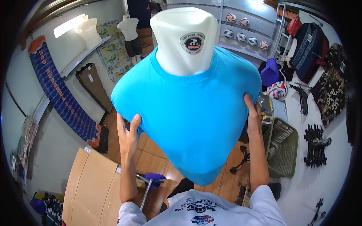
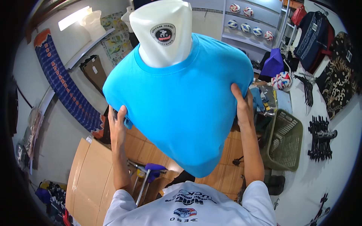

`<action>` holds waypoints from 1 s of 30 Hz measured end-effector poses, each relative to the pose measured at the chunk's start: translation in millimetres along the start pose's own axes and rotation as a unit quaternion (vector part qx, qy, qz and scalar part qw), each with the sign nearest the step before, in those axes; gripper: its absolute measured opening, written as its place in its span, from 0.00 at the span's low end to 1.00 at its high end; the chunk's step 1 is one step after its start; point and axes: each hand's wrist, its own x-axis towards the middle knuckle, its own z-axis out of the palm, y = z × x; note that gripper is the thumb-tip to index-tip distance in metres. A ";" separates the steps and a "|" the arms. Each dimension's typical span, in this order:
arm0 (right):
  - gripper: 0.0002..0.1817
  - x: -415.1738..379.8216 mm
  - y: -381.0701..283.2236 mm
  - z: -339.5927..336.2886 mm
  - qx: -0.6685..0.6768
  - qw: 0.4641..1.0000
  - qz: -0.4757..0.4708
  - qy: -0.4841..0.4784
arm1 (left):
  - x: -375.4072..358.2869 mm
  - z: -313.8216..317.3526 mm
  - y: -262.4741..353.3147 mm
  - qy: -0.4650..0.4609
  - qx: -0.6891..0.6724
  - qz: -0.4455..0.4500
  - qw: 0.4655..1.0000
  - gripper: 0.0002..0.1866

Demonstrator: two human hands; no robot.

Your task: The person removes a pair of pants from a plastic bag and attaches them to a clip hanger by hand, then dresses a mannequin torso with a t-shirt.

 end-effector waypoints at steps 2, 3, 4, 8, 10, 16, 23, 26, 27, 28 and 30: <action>0.42 22.6 17.3 9.5 -0.010 0.999 0.030 -0.005 | 24.7 3.6 -21.5 -0.006 0.007 -0.001 1.000 0.41; 0.42 35.3 29.7 15.0 -0.009 1.000 0.028 -0.009 | 37.9 5.5 -33.0 -0.002 0.008 0.001 1.000 0.41; 0.43 48.2 45.7 20.7 -0.007 0.999 0.048 0.023 | 51.3 7.6 -44.3 -0.002 -0.002 -0.007 1.000 0.41; 0.44 105.0 94.8 47.1 0.017 0.997 0.068 0.020 | 104.5 10.4 -80.6 0.008 -0.028 -0.068 0.997 0.42; 0.44 130.6 113.9 64.5 0.033 0.997 0.069 -0.004 | 126.7 7.0 -98.7 0.011 -0.033 -0.085 0.996 0.43; 0.37 203.7 175.1 122.2 0.072 0.991 0.063 -0.092 | 172.9 -10.3 -137.4 0.077 -0.021 -0.100 0.992 0.43; 0.37 280.6 233.2 227.7 0.108 0.974 0.077 -0.182 | 223.0 -54.5 -165.8 0.149 0.024 -0.116 0.982 0.47; 0.38 315.0 254.0 279.7 0.112 0.963 0.083 -0.229 | 255.4 -77.9 -183.1 0.180 0.062 -0.111 0.975 0.47; 0.39 327.3 261.9 298.5 0.121 0.956 0.082 -0.255 | 268.2 -85.9 -188.7 0.191 0.069 -0.106 0.974 0.47; 0.40 338.9 269.6 316.0 0.129 0.948 0.084 -0.280 | 280.6 -92.3 -192.6 0.200 0.073 -0.104 0.972 0.47; 0.42 368.4 285.3 355.1 0.134 0.937 0.078 -0.314 | 310.5 -104.1 -198.2 0.246 0.076 -0.089 0.962 0.47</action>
